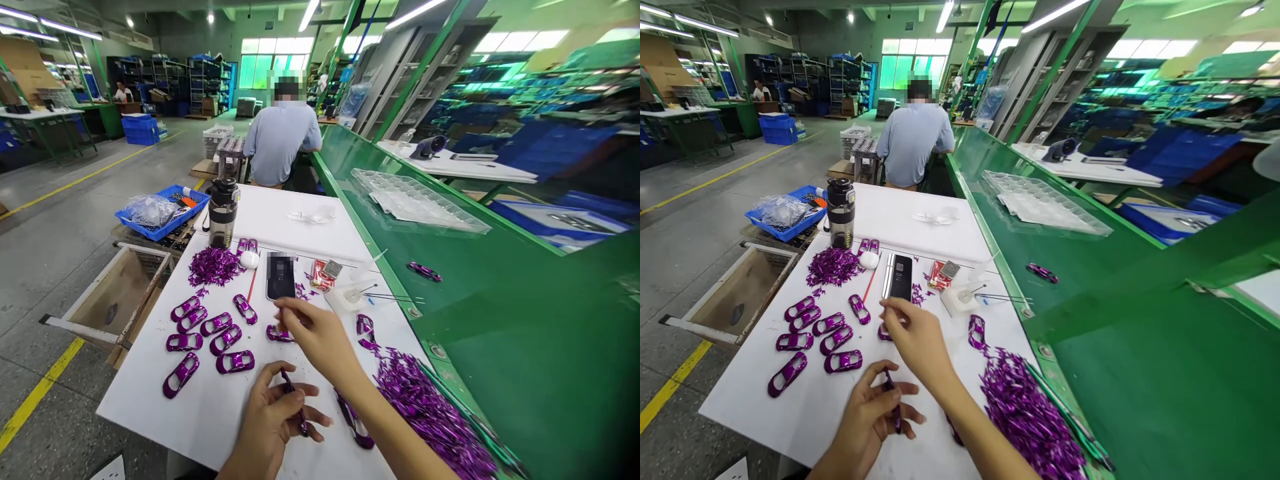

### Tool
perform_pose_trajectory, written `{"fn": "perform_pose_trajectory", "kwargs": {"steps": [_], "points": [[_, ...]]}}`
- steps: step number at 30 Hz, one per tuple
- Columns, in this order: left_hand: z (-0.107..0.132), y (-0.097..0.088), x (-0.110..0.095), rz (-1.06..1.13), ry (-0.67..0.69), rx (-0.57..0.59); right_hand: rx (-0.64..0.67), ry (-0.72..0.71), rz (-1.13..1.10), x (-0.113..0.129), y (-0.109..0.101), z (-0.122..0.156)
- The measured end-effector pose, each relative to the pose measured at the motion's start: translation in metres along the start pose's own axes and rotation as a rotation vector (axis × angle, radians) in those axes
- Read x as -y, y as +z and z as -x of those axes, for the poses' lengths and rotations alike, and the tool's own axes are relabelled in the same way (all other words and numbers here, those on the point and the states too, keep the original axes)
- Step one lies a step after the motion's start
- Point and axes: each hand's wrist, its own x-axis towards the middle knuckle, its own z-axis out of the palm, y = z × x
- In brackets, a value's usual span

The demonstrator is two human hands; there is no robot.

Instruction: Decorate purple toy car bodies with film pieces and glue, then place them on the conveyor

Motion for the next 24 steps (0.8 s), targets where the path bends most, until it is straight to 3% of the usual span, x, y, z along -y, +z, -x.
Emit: {"fn": "perform_pose_trajectory", "kwargs": {"steps": [5,9,13,17,21,24], "points": [[0.003,-0.006,-0.001,-0.036,-0.03,0.07,0.003,0.069,-0.362,-0.04,-0.024,0.108],[0.003,-0.009,0.005,-0.156,-0.073,0.159,-0.082,-0.045,-0.123,-0.062,-0.021,0.145],[0.006,-0.006,0.004,-0.24,-0.089,0.175,-0.169,-0.22,0.151,-0.065,-0.011,0.154],[0.01,0.001,0.0,-0.304,-0.101,0.127,-0.152,-0.191,0.277,-0.055,-0.014,0.152],[0.011,0.002,0.003,-0.388,0.016,0.043,-0.282,-0.055,0.014,-0.041,-0.027,0.142],[0.01,0.0,0.007,-0.451,0.089,-0.033,-0.347,0.048,-0.253,-0.032,-0.02,0.134]]}}
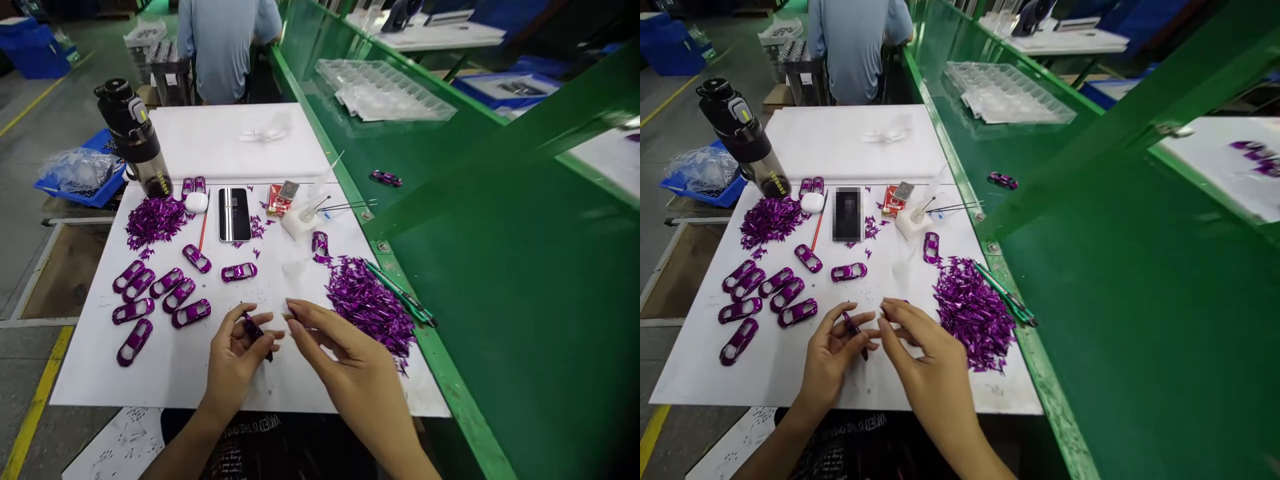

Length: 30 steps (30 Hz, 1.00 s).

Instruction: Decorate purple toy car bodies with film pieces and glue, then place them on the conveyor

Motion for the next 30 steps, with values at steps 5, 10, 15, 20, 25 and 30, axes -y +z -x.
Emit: {"fn": "perform_pose_trajectory", "kwargs": {"steps": [5,10,15,20,25,30], "points": [[0.003,0.0,0.002,-0.052,0.023,-0.067,0.062,0.033,-0.135,0.002,0.035,0.012],[0.006,-0.001,0.002,-0.109,0.027,-0.074,0.028,-0.033,-0.014,0.0,0.043,0.019],[0.005,-0.002,0.005,-0.166,0.063,-0.085,0.05,-0.101,0.048,-0.001,0.045,0.018],[0.006,-0.009,0.002,-0.202,0.018,0.067,0.165,-0.111,0.038,-0.005,0.024,0.009],[0.008,-0.017,-0.002,-0.259,-0.024,0.327,0.454,0.028,-0.024,-0.006,-0.005,-0.005],[0.007,-0.017,0.0,-0.316,-0.044,0.314,0.484,0.079,-0.011,-0.006,0.0,-0.005]]}}
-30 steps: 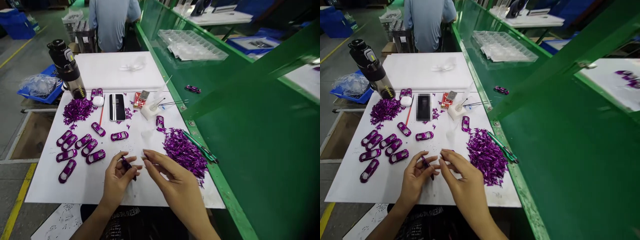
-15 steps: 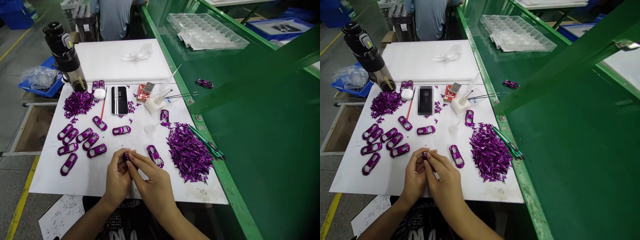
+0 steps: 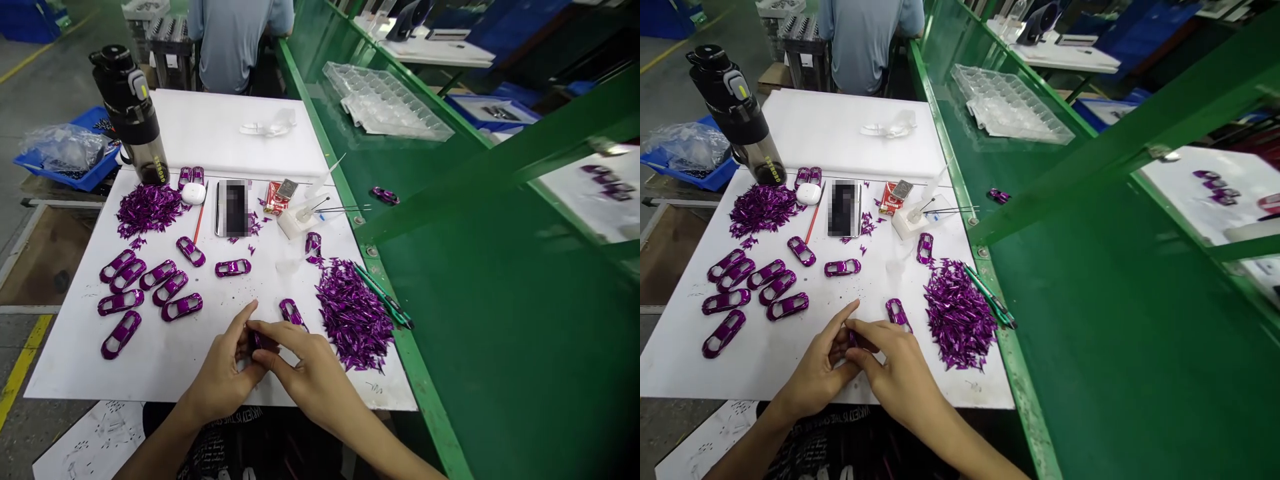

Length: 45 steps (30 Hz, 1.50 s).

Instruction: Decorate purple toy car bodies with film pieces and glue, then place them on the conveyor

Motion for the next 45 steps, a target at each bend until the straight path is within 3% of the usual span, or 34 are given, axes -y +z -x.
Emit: {"fn": "perform_pose_trajectory", "kwargs": {"steps": [3,5,7,9,12,14,17,20,25,31,39,45], "points": [[-0.001,0.004,0.001,0.037,-0.005,-0.023,0.051,0.002,0.026,0.007,-0.006,-0.001],[0.0,0.008,0.004,0.049,0.028,-0.061,0.126,-0.041,0.078,0.018,-0.024,-0.003],[0.0,0.011,0.008,-0.028,0.075,-0.117,0.092,-0.105,0.172,0.028,-0.051,-0.009],[0.0,0.013,0.012,-0.155,0.124,-0.219,-0.135,-0.154,0.322,0.032,-0.082,-0.026],[0.0,0.015,0.018,-0.307,0.245,-0.366,-0.607,-0.184,0.552,0.018,-0.121,-0.073],[-0.001,0.017,0.022,-0.381,0.337,-0.431,-0.694,-0.194,0.594,-0.001,-0.133,-0.112],[-0.003,0.021,0.031,-0.502,0.394,-0.508,-0.654,-0.205,0.595,-0.031,-0.134,-0.155],[-0.007,0.027,0.04,-0.57,0.397,-0.555,-0.705,-0.227,0.598,-0.051,-0.127,-0.168],[-0.009,0.032,0.044,-0.624,0.405,-0.567,-0.855,-0.228,0.6,-0.063,-0.119,-0.158],[-0.008,0.033,0.039,-0.675,0.445,-0.578,-0.808,-0.271,0.59,-0.065,-0.118,-0.157],[-0.006,0.033,0.029,-0.794,0.601,-0.612,-0.858,-0.249,0.58,-0.074,-0.116,-0.152],[-0.007,0.034,0.026,-0.889,0.628,-0.602,-0.848,-0.288,0.571,-0.07,-0.112,-0.15]]}}
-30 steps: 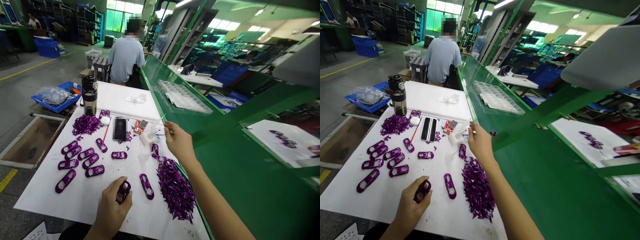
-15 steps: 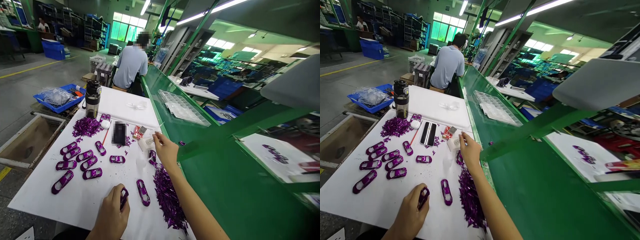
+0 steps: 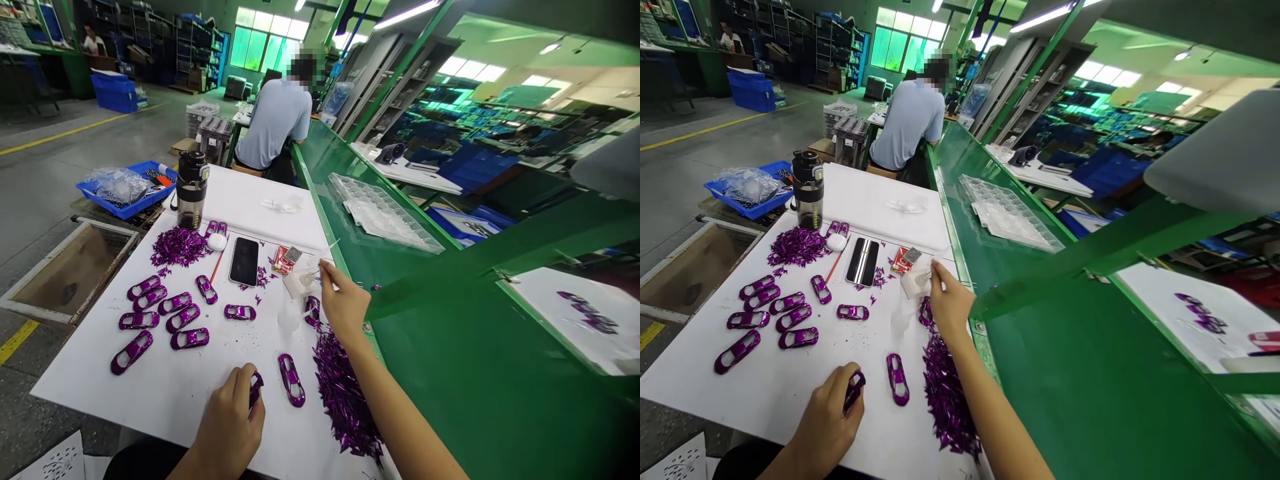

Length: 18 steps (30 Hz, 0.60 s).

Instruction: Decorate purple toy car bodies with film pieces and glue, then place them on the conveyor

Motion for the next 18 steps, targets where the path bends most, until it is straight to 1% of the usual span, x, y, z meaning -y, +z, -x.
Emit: {"fn": "perform_pose_trajectory", "kwargs": {"steps": [3,5,6,7,8,10,11,12,13,15,16,17,18], "points": [[0.001,0.002,0.001,-0.041,0.02,0.016,0.015,-0.027,-0.017,0.004,-0.006,-0.011],[0.002,0.003,0.002,-0.082,0.033,0.025,0.014,-0.059,-0.048,0.01,-0.018,-0.017],[0.002,0.004,0.003,-0.1,0.039,0.026,-0.029,-0.073,-0.06,0.016,-0.027,-0.017],[0.002,0.004,0.003,-0.116,0.048,0.021,-0.122,-0.089,-0.066,0.024,-0.037,-0.015],[0.002,0.004,0.004,-0.13,0.059,0.012,-0.257,-0.119,-0.073,0.033,-0.048,-0.01],[0.002,0.004,0.004,-0.16,0.085,-0.011,-0.571,-0.214,-0.104,0.057,-0.07,0.012],[0.002,0.003,0.004,-0.175,0.092,-0.007,-0.669,-0.256,-0.14,0.07,-0.078,0.028],[0.001,0.002,0.005,-0.182,0.094,-0.004,-0.673,-0.249,-0.183,0.083,-0.085,0.046],[0.0,0.002,0.005,-0.191,0.102,0.003,-0.569,-0.19,-0.229,0.095,-0.089,0.065],[-0.001,0.0,0.005,-0.199,0.106,0.019,-0.245,-0.013,-0.338,0.112,-0.091,0.104],[-0.001,-0.001,0.005,-0.197,0.108,0.025,-0.096,0.064,-0.385,0.116,-0.089,0.12],[-0.002,-0.002,0.005,-0.192,0.107,0.033,0.005,0.108,-0.422,0.119,-0.086,0.133],[-0.002,-0.003,0.006,-0.186,0.108,0.043,0.065,0.125,-0.443,0.12,-0.082,0.142]]}}
